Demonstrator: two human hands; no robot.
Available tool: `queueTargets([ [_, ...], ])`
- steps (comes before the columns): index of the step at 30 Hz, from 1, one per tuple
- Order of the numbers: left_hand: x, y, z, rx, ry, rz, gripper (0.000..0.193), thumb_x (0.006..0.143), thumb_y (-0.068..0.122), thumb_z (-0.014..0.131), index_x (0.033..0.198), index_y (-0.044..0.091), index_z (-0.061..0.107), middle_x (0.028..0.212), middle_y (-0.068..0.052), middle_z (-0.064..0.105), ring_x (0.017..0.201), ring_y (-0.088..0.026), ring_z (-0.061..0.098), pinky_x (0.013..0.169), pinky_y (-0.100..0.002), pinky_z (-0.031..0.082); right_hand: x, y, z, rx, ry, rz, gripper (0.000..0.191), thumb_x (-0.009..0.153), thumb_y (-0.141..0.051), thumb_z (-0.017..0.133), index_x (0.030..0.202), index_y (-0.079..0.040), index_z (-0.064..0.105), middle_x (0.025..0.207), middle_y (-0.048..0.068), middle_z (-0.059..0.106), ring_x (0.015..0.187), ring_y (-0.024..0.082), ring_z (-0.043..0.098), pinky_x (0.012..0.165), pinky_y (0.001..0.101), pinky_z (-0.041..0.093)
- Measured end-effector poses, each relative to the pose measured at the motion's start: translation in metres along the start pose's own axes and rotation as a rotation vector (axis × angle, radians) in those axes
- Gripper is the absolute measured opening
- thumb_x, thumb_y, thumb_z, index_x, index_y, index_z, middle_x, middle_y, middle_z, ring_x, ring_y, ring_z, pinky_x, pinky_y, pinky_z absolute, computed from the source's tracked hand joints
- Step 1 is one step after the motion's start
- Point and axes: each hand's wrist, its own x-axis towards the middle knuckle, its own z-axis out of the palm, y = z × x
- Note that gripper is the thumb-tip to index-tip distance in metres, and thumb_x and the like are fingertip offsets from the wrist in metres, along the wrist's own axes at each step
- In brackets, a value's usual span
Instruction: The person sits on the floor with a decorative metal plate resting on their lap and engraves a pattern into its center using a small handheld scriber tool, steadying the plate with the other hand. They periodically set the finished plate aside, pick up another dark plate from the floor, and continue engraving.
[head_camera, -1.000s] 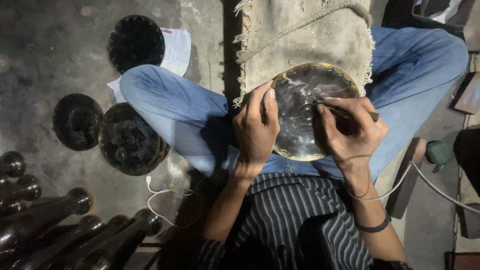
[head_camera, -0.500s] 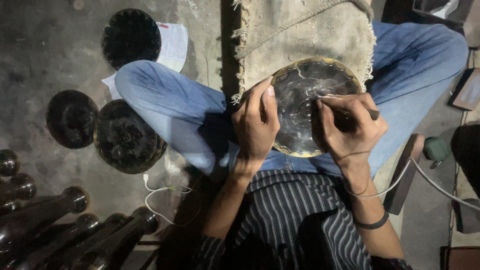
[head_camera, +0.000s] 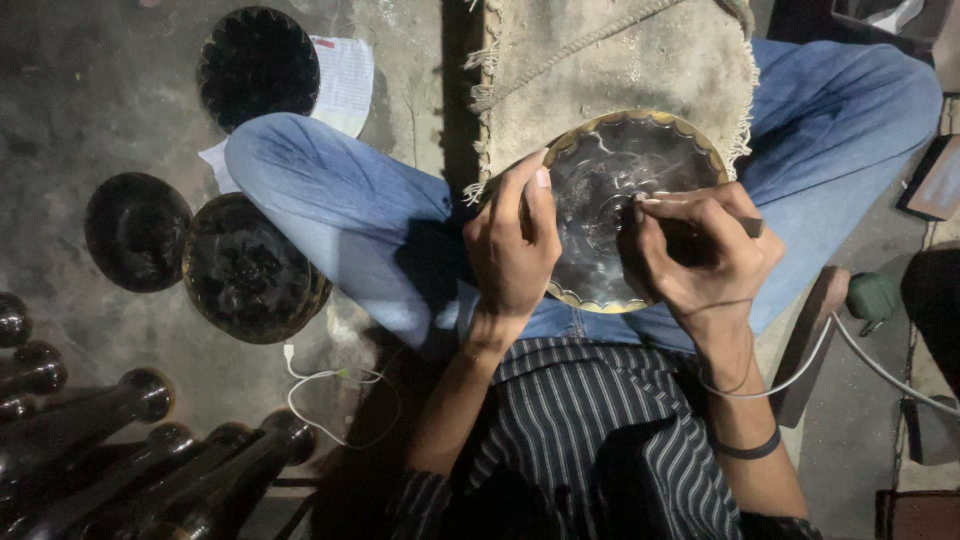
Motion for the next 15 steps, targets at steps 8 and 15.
queueTargets([
  [8,0.002,0.005,0.002,0.013,0.013,-0.023,0.020,0.107,0.013,0.058,0.122,0.003,0.068,0.102,-0.017,0.076,0.092,-0.030,0.078,0.078,-0.036,0.060,-0.005,0.004,-0.002,0.031,0.031,0.089,0.018,0.097,-0.001,0.087,0.109,0.001,0.074,0.098,0.009,0.073,0.085,0.015,0.073,0.076,0.0247,0.055],
  [15,0.002,0.007,0.007,0.047,0.024,-0.026,0.018,0.107,0.012,0.059,0.119,0.002,0.068,0.099,-0.017,0.076,0.089,-0.030,0.078,0.075,-0.036,0.060,-0.019,-0.002,-0.007,0.043,0.002,0.130,0.016,0.094,0.003,0.083,0.108,-0.001,0.076,0.103,0.009,0.074,0.082,0.013,0.071,0.068,0.0211,0.053],
])
